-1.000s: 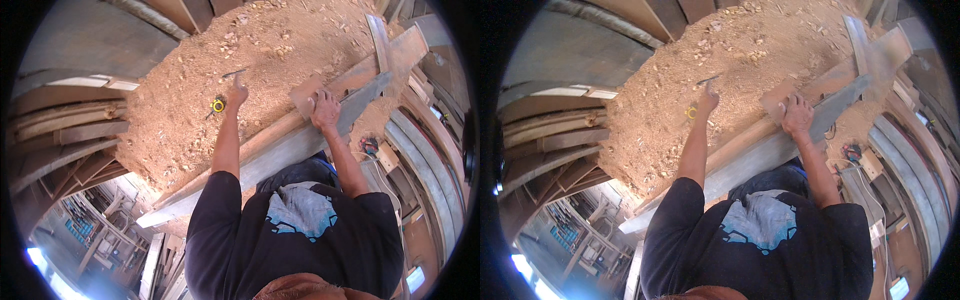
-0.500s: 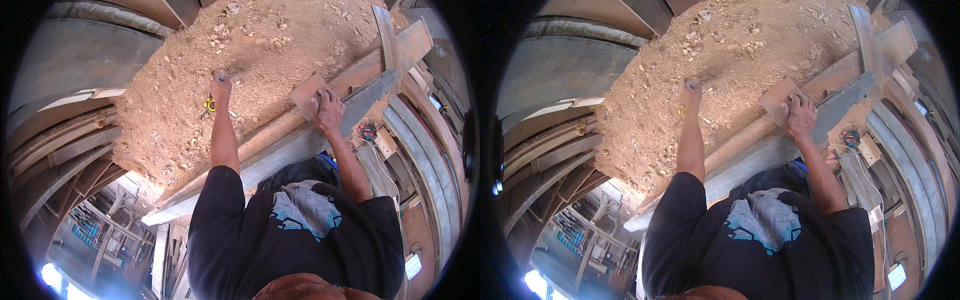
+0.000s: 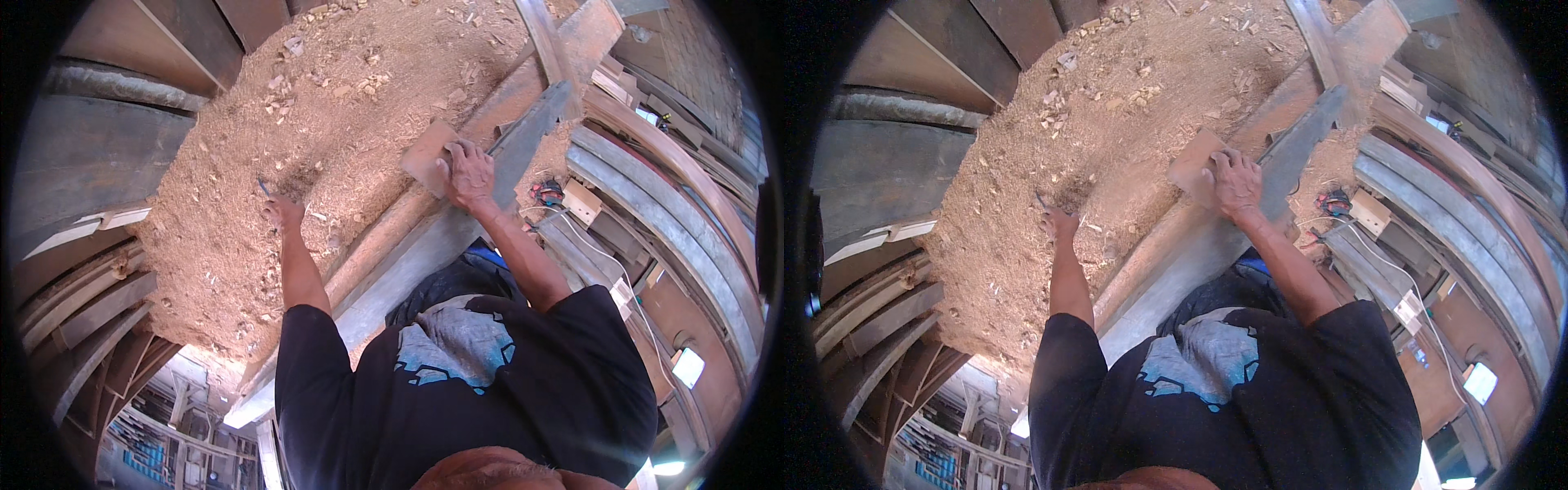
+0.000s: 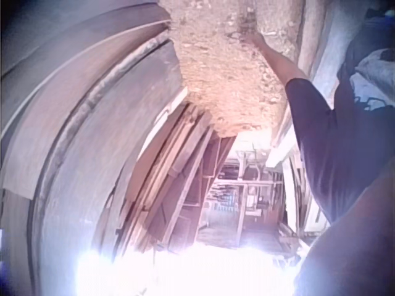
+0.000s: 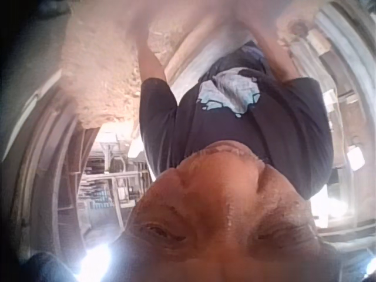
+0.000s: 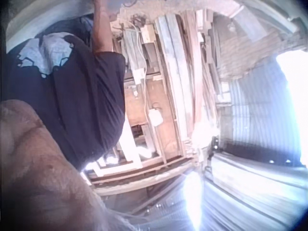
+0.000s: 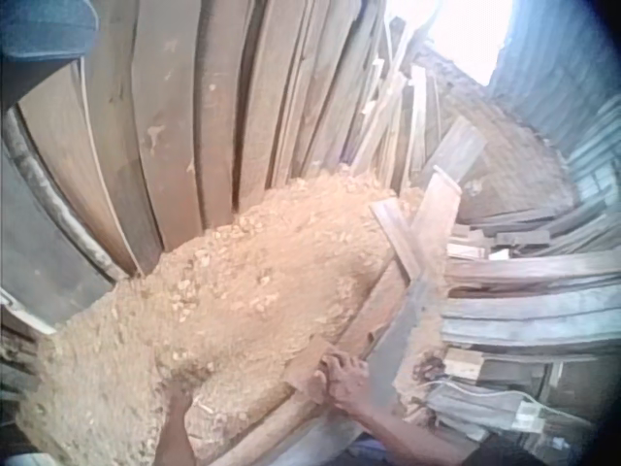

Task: The person measures a long wooden plank with a tape measure and marks it. Then, using a circular saw, the person cuts the plank along the marked line. The person handles the plank and saw throughout the process.

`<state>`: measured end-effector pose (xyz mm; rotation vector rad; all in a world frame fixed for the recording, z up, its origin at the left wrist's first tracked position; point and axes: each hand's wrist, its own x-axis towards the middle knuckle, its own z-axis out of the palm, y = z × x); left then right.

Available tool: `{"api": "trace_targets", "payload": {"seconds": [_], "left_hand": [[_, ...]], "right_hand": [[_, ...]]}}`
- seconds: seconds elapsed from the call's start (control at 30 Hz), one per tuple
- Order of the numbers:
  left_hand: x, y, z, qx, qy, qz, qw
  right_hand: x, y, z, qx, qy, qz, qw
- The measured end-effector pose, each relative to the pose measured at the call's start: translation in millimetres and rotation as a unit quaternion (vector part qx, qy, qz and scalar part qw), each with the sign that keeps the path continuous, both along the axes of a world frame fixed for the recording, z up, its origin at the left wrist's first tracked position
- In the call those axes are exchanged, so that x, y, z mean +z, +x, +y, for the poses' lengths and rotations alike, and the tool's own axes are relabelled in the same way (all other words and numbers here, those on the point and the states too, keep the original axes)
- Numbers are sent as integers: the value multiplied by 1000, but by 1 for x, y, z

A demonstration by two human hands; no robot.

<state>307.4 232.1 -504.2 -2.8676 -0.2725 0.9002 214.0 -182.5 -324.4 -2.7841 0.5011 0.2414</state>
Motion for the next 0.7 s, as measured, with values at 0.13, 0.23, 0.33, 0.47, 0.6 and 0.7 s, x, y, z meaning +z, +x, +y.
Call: {"api": "trace_targets", "payload": {"seconds": [0.13,0.23,0.33,0.47,0.6,0.7], "left_hand": [[13,-9,3,248,-342,-18,906],[65,-28,-42,402,-627,9,667],[152,-52,-105,424,-725,38,542],[217,-87,-175,362,-827,91,419],[260,-146,-227,322,-850,183,374],[257,-179,-256,280,-838,249,397]], "right_hand": [[5,-6,-2,-1,7,-1,1000],[7,-7,-3,-2,4,7,1000],[17,-8,-2,-7,12,9,1000],[10,-18,0,-26,77,-126,989],[3,-57,22,-206,568,-107,790],[36,-80,6,-284,791,25,542]]}}
